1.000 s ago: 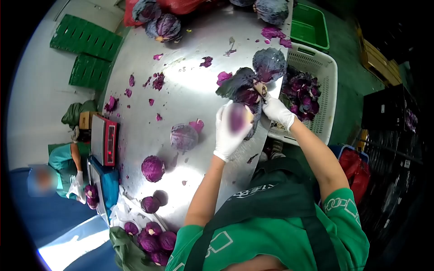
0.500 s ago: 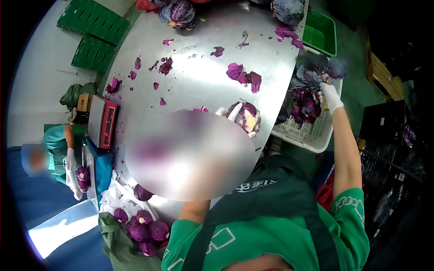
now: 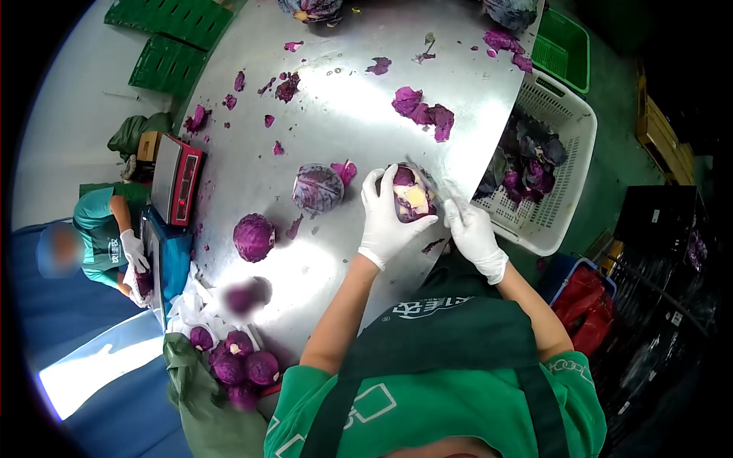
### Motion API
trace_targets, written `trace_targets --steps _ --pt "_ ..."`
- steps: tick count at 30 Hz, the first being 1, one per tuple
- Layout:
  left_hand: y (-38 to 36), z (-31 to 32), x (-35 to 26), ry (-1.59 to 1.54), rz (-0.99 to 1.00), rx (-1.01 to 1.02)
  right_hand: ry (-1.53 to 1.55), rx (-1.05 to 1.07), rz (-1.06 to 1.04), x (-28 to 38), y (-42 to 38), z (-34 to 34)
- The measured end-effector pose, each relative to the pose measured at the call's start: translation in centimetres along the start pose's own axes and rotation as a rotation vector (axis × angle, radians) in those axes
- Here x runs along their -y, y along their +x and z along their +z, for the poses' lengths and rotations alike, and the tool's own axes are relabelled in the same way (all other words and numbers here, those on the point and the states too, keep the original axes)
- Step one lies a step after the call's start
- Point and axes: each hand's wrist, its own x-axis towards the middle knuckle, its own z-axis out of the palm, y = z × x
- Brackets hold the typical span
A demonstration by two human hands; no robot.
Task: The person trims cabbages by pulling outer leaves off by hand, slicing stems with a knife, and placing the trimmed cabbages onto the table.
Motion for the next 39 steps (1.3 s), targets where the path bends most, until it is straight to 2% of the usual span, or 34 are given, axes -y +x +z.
trace_targets --steps 2,6,7,9,10,12,14,16,17,19,21,23,25,27,28,29,30,31,32,35,39 --pt "-0.1 0.6 0.5 -0.046 0.002 -0.031 -0.138 0.024 -0.143 -0.1 0.2 0.9" --pt "-0.2 0.7 0.6 -0.009 -0.036 -0.036 -0.174 -0.045 -0.243 -1.2 0.4 2.6" --pt "-0.3 0.8 0.6 -0.014 -0.043 -0.045 -0.123 -0.014 -0.143 -1.0 0.4 2.7" --pt "-0.4 1.0 0.8 0.026 -0.018 -0.1 0.024 -0.118 -0.142 -1.1 1.1 2.9" --pt "-0.5 0.9 0.8 0.038 -0.038 -0.096 0.016 -0.108 -0.151 -0.9 1.4 2.6" --pt "-0.8 1.2 0.8 0.021 -0.066 -0.132 -0.03 -0.071 0.002 -0.4 1.8 2.0" --pt "-1.2 1.4 0.8 -0.011 -0.119 -0.196 -0.016 -0.19 -0.044 -2.4 3.0 2.2" --pt "-1.6 1.0 1.3 -0.051 -0.122 -0.198 0.142 -0.156 0.305 -5.3 6.3 0.5" --pt "-1.9 0.7 1.5 -0.088 -0.12 -0.189 0.444 -0.168 0.364 -5.4 7.3 -0.1" --pt "-2.4 0.8 1.6 -0.137 -0.111 -0.198 0.3 -0.206 0.238 -2.7 8.5 -0.3" --pt "-2.8 0.6 1.7 -0.169 -0.135 -0.196 0.48 -0.345 0.181 -1.3 10.2 -2.6" --pt "-3.2 0.4 1.8 -0.216 -0.156 -0.195 0.086 -0.439 -0.124 -1.9 11.7 -4.3" --pt "-2.9 0.4 1.8 -0.268 -0.17 -0.2 -0.169 -0.274 -0.215 2.4 8.3 -4.1" --pt "-2.4 0.5 1.6 -0.258 -0.2 -0.19 -0.473 -0.071 -0.204 3.9 5.0 -2.2" --pt "-2.1 0.5 1.4 -0.263 -0.197 -0.205 -0.571 0.011 -0.301 4.5 3.4 -1.3" --pt "-1.8 0.6 1.3 -0.27 -0.199 -0.212 -0.609 0.005 -0.512 4.6 2.4 -0.3" --pt "-1.5 0.6 1.2 -0.241 -0.206 -0.203 -0.667 -0.002 -0.55 4.6 2.1 0.4" --pt "-1.4 0.7 1.3 -0.212 -0.213 -0.19 -0.723 -0.01 -0.585 4.9 1.9 1.0" --pt "-1.3 0.9 1.5 -0.203 -0.203 -0.177 -0.841 0.12 -0.422 5.5 1.7 0.8" --pt "-1.2 0.7 1.2 -0.192 -0.194 -0.115 -0.803 0.064 -0.452 4.5 2.4 1.1" --pt "-1.0 0.8 1.1 -0.192 -0.165 -0.132 -0.827 0.05 -0.492 5.0 3.1 1.3"
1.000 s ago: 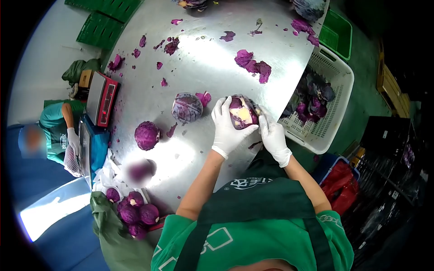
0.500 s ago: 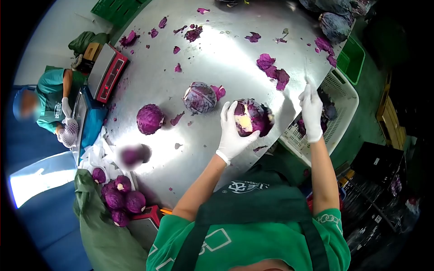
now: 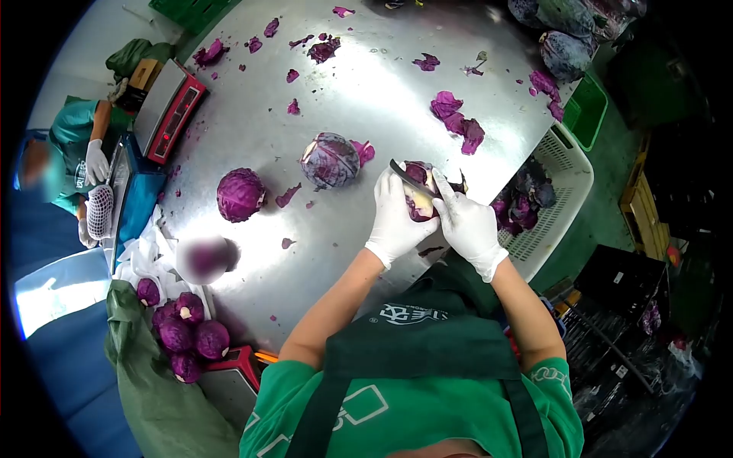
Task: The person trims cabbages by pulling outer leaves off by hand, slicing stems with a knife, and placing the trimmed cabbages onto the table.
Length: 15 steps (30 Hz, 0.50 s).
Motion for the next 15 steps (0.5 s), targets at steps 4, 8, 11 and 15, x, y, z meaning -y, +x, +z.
trace_targets --steps 4,8,11,15 --pt "0.2 0.1 0.3 0.025 0.013 0.018 0.097 -0.102 0.003 -0.8 0.6 1.1" --pt "0.2 0.6 0.7 0.058 -0.005 0.015 0.24 -0.16 0.092 -1.2 1.3 0.8" --pt "0.4 0.3 0.1 0.05 0.022 0.022 0.397 -0.182 0.215 -2.2 2.3 1.1" --pt "-0.3 0.0 -0.1 0.064 0.07 -0.002 0.436 -0.017 0.424 -5.6 3.4 2.6"
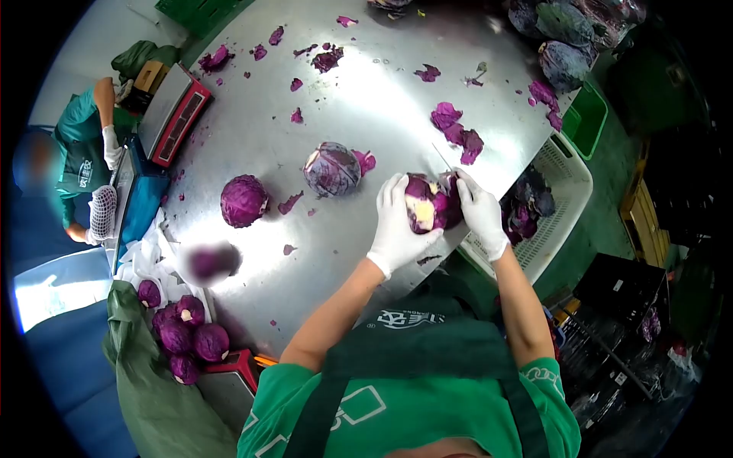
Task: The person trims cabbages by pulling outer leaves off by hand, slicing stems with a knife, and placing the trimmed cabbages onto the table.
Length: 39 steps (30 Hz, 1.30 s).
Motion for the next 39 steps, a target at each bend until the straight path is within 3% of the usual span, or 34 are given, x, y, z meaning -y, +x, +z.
trace_targets --steps 4,6,7,10,15,18,22,23,25,29,31,33,35,37,39 --pt "-1.8 -0.4 0.8 -0.049 -0.001 0.027 0.176 -0.02 0.065 -2.2 -0.4 1.4" --pt "-2.0 -0.9 1.0 -0.124 -0.016 0.032 0.274 -0.045 -0.017 -0.9 -0.5 1.0" --pt "-2.0 -0.7 1.5 -0.106 -0.002 0.033 0.127 0.178 0.055 1.6 -0.8 -0.8" --pt "-1.6 -1.0 1.3 -0.067 0.008 0.073 0.054 0.134 -0.409 4.1 -1.9 -0.9" --pt "-0.3 -1.5 1.1 -0.044 0.039 0.164 -0.132 0.173 -0.39 4.7 -1.6 -1.8" --pt "0.0 -1.5 0.7 0.005 0.046 0.197 -0.36 0.035 -0.617 3.2 -1.2 -1.3" --pt "0.3 -1.9 -0.3 -0.009 0.102 0.229 -0.264 -0.064 -0.533 2.1 0.8 -0.4" --pt "-0.1 -1.7 -0.6 0.024 0.143 0.246 -0.359 -0.01 -0.384 2.0 2.0 -1.0" --pt "-0.5 -1.3 -1.1 0.086 0.212 0.302 -0.347 0.028 -0.334 0.3 3.9 -0.5" --pt "-1.6 -2.0 0.9 -0.054 0.159 0.128 -0.262 -0.066 -0.124 -4.9 7.0 0.5" --pt "-2.6 -2.4 2.2 -0.053 0.089 0.087 -0.135 -0.069 -0.015 -2.7 6.9 -2.1" --pt "-2.8 -2.5 2.4 -0.128 0.007 0.018 -0.221 -0.172 -0.103 0.8 5.1 -4.5" --pt "-2.7 -2.3 2.2 -0.139 -0.029 -0.007 -0.221 0.014 -0.023 5.7 1.3 -7.1" --pt "-3.1 -1.6 1.7 -0.057 -0.075 -0.08 -0.109 0.043 -0.142 4.9 -2.2 -4.7" --pt "-3.1 -1.5 0.7 -0.044 -0.074 -0.093 -0.012 0.348 0.056 5.2 -3.5 -3.1"
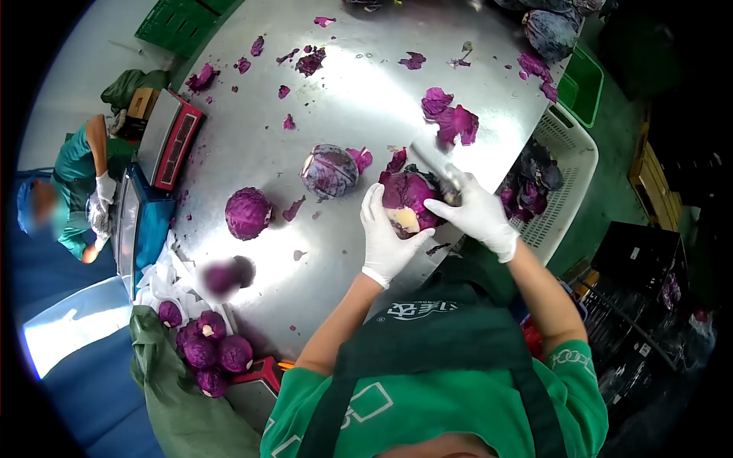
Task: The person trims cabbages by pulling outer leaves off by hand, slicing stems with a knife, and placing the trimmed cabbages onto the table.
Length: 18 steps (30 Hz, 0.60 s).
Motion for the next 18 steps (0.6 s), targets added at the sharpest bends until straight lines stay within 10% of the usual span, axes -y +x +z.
trace_targets --steps 4,6,8,12,16,18 --pt "1.6 -2.9 -1.3 0.264 -0.022 0.229 0.212 -0.178 -0.171 -4.0 1.8 4.9" --pt "3.6 -3.6 -0.4 0.466 0.389 0.348 0.211 -0.165 -0.067 -3.0 1.7 4.3" --pt "4.4 -3.0 0.9 0.375 0.38 0.44 0.0 -0.368 -0.221 -4.8 2.9 4.7" --pt "4.7 -2.2 0.8 0.326 0.429 0.428 -0.117 -0.346 0.028 -8.1 7.5 1.8" --pt "3.3 0.3 0.8 -0.049 -0.184 0.132 -0.193 -0.766 -0.142 -4.8 4.5 0.1" --pt "3.0 1.0 0.6 -0.038 -0.167 0.068 0.092 -0.541 -0.064 -2.6 1.1 1.3"
